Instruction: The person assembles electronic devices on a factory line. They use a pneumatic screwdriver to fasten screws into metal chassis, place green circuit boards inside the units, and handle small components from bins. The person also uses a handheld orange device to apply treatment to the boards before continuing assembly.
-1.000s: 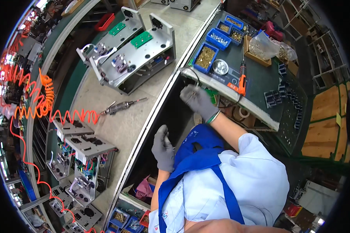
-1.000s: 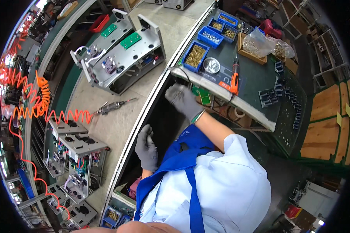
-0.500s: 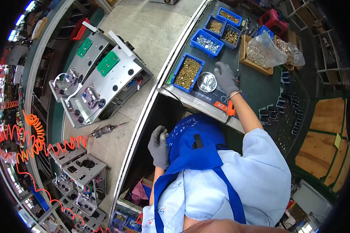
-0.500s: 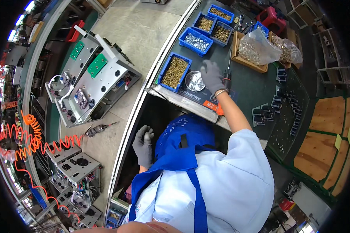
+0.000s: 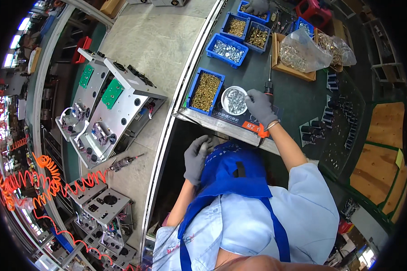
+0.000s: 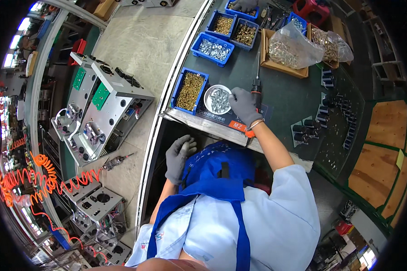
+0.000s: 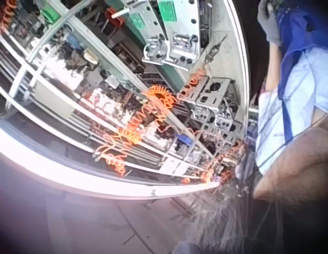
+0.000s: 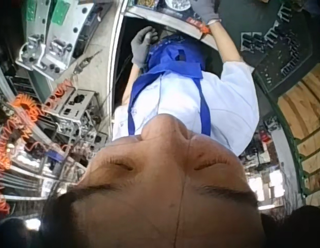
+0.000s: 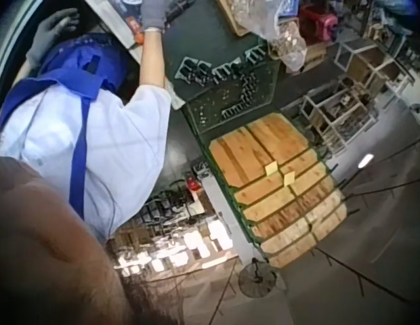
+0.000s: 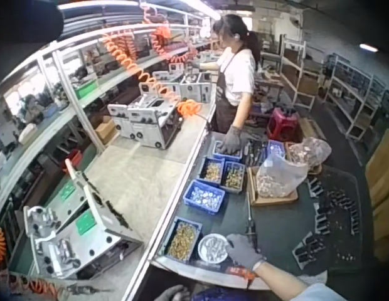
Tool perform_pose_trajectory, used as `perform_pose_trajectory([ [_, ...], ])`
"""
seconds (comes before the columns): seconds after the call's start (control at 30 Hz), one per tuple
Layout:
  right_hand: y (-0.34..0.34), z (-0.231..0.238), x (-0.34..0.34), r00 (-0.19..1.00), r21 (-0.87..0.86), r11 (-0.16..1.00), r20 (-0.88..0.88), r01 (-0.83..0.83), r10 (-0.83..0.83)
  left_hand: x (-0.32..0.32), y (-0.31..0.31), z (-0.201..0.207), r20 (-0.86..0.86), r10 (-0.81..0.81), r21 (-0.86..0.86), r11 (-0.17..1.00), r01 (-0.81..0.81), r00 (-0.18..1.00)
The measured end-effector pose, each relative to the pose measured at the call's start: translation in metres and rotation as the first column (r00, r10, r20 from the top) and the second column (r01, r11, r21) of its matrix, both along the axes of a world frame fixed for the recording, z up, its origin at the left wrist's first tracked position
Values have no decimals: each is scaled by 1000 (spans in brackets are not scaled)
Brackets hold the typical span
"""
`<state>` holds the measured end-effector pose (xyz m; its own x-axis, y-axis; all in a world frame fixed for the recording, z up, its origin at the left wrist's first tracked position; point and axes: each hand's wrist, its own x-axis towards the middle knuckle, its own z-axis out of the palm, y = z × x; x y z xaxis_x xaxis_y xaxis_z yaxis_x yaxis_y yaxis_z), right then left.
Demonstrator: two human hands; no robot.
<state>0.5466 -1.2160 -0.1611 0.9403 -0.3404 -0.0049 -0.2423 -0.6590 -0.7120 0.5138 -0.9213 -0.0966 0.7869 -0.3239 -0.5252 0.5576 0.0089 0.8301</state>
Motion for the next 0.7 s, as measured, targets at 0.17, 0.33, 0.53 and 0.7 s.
perform_pose_trajectory([
  [0.17,33,73,-21,998,-32,999,59,-11,13,40,-41,7,-235,-141,-358,933,49,962],
  [0.33,73,106,-64,995,-10,1000,-98,-15,14,52,-62,-13,-384,-419,-728,686,9,823],
  [0.53,119,99,-141,947,156,946,-203,284,-250,10,-53,-14,-481,-725,-844,535,-37,494],
  [0.7,136,110,-197,783,344,745,45,571,-620,8,-62,-14,-486,-799,-871,477,-119,353],
])
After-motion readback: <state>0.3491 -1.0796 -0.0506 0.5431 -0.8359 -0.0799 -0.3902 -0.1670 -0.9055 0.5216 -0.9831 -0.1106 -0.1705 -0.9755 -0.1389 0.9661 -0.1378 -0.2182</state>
